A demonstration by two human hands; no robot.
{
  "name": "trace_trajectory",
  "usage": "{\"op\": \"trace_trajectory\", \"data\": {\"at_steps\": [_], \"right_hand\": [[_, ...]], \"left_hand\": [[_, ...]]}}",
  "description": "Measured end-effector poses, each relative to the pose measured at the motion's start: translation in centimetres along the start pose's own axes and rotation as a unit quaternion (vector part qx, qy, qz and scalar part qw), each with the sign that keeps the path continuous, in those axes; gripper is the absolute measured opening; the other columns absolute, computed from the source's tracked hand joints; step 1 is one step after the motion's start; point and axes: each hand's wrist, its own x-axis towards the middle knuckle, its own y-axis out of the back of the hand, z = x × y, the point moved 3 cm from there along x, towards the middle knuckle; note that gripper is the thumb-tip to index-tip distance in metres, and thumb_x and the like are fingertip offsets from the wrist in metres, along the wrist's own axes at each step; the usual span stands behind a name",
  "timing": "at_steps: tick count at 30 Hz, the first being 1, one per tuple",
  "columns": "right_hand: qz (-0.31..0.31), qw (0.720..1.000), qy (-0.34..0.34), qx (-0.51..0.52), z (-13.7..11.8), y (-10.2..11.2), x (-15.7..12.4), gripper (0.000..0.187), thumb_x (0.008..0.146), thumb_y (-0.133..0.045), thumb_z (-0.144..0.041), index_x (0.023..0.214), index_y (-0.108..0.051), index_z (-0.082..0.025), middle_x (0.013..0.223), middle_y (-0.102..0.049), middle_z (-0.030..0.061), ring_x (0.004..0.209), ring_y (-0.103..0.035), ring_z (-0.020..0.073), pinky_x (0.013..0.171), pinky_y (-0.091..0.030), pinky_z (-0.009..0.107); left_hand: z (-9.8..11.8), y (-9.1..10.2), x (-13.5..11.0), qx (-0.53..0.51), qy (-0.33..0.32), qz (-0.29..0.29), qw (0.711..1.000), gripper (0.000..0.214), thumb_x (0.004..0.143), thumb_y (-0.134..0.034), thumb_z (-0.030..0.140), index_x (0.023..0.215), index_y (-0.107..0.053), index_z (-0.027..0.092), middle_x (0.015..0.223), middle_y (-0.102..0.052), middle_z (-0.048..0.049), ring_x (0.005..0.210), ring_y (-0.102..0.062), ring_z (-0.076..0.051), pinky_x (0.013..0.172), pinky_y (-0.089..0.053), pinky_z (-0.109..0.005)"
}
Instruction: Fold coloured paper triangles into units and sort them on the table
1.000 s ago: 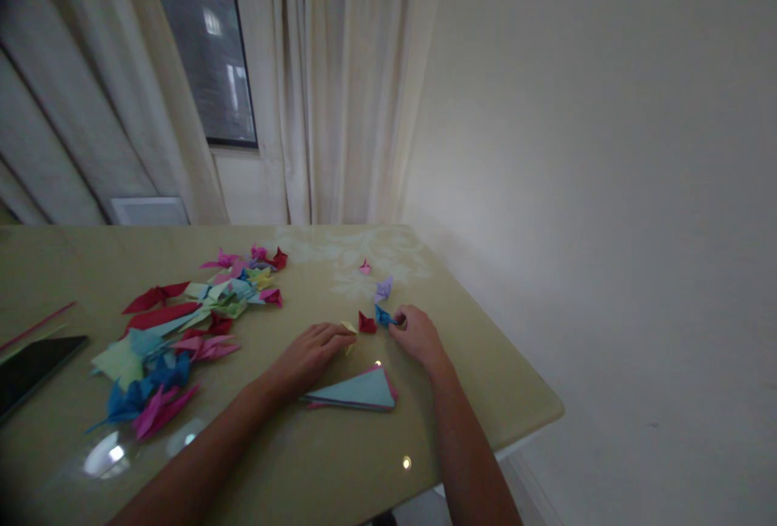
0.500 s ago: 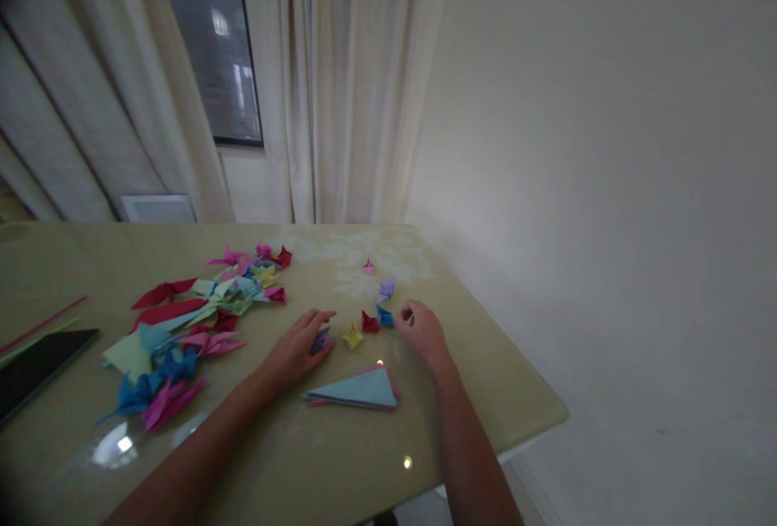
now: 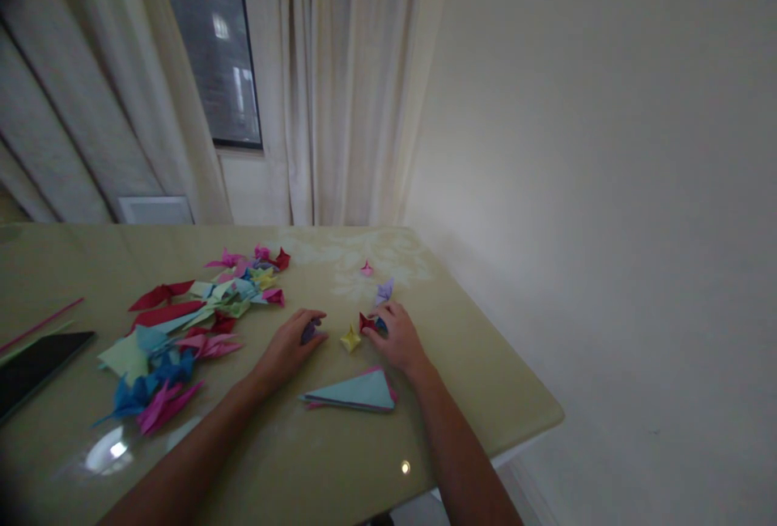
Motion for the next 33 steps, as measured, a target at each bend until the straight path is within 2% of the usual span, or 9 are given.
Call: {"op": "trace_trajectory", "data": {"at_steps": [3, 8, 15, 19, 24, 28, 33], "right_hand": [[-0.025, 1.0, 0.007, -0.009, 0.3, -0.1, 0.0, 0.025, 0.088, -0.081, -0.026, 0.112, -0.076, -0.022, 0.112, -0.067, 0.0094, 0.109, -0.062, 0.0271, 0.099, -0.048, 0.041], [-0.047, 0.999, 0.007, 0.003, 0.7, -0.1, 0.0, 0.013, 0.091, -0.078, -0.021, 0.103, -0.079, -0.022, 0.103, -0.069, 0.0077, 0.101, -0.063, 0.0251, 0.094, -0.049, 0.039], [-0.024, 1.0, 0.006, 0.01, 0.7, 0.0, 0.0, 0.009, 0.093, -0.073, -0.017, 0.098, -0.078, -0.022, 0.099, -0.068, 0.0064, 0.099, -0.063, 0.0239, 0.092, -0.049, 0.037], [-0.023, 1.0, 0.008, 0.003, 0.6, 0.0, 0.1, 0.003, 0.09, -0.076, -0.019, 0.092, -0.075, -0.021, 0.097, -0.067, 0.0064, 0.097, -0.063, 0.0241, 0.089, -0.049, 0.036], [-0.006, 1.0, 0.016, 0.008, 0.7, -0.2, 0.1, 0.005, 0.091, -0.076, -0.023, 0.087, -0.073, -0.021, 0.095, -0.066, 0.0057, 0.096, -0.062, 0.0234, 0.088, -0.049, 0.036], [0.002, 1.0, 0.018, 0.005, 0.6, -0.5, 0.2, 0.008, 0.089, -0.076, -0.024, 0.084, -0.071, -0.021, 0.095, -0.065, 0.0051, 0.095, -0.061, 0.0226, 0.088, -0.048, 0.035], [0.011, 1.0, 0.012, 0.004, 0.4, -0.6, 0.2, 0.011, 0.085, -0.077, -0.02, 0.079, -0.068, -0.021, 0.093, -0.064, 0.0044, 0.093, -0.061, 0.0222, 0.086, -0.048, 0.035]], "left_hand": [[0.0, 0.2, 0.1, -0.011, 0.011, 0.015, 1.0, 0.029, 0.093, -0.064, 0.029, 0.121, -0.064, 0.021, 0.108, -0.07, -0.0064, 0.097, -0.07, -0.022, 0.09, -0.058, -0.038], [-0.3, 0.4, 0.3, -0.026, 0.026, 0.038, 0.999, 0.027, 0.094, -0.061, 0.03, 0.119, -0.065, 0.02, 0.098, -0.071, -0.0052, 0.091, -0.069, -0.022, 0.087, -0.058, -0.038], [0.1, 0.2, 0.1, -0.013, 0.008, 0.026, 1.0, 0.026, 0.096, -0.058, 0.028, 0.12, -0.065, 0.021, 0.1, -0.07, -0.0058, 0.093, -0.069, -0.022, 0.087, -0.058, -0.039], [0.9, 0.2, 0.0, 0.027, -0.051, 0.004, 0.998, 0.026, 0.098, -0.057, 0.025, 0.123, -0.065, 0.022, 0.112, -0.07, -0.0084, 0.105, -0.067, -0.023, 0.095, -0.056, -0.04], [2.6, -0.7, -0.5, 0.113, -0.168, -0.072, 0.977, 0.031, 0.101, -0.056, 0.019, 0.128, -0.067, 0.028, 0.127, -0.07, -0.0082, 0.117, -0.063, -0.024, 0.102, -0.05, -0.042], [3.2, -1.3, -0.8, 0.145, -0.2, -0.107, 0.963, 0.035, 0.1, -0.057, 0.015, 0.131, -0.067, 0.03, 0.131, -0.07, -0.0073, 0.121, -0.061, -0.025, 0.103, -0.047, -0.042], [3.5, -1.5, -0.9, 0.161, -0.223, -0.129, 0.953, 0.032, 0.101, -0.057, 0.017, 0.129, -0.068, 0.03, 0.124, -0.072, -0.0069, 0.116, -0.062, -0.024, 0.101, -0.045, -0.04]]}}
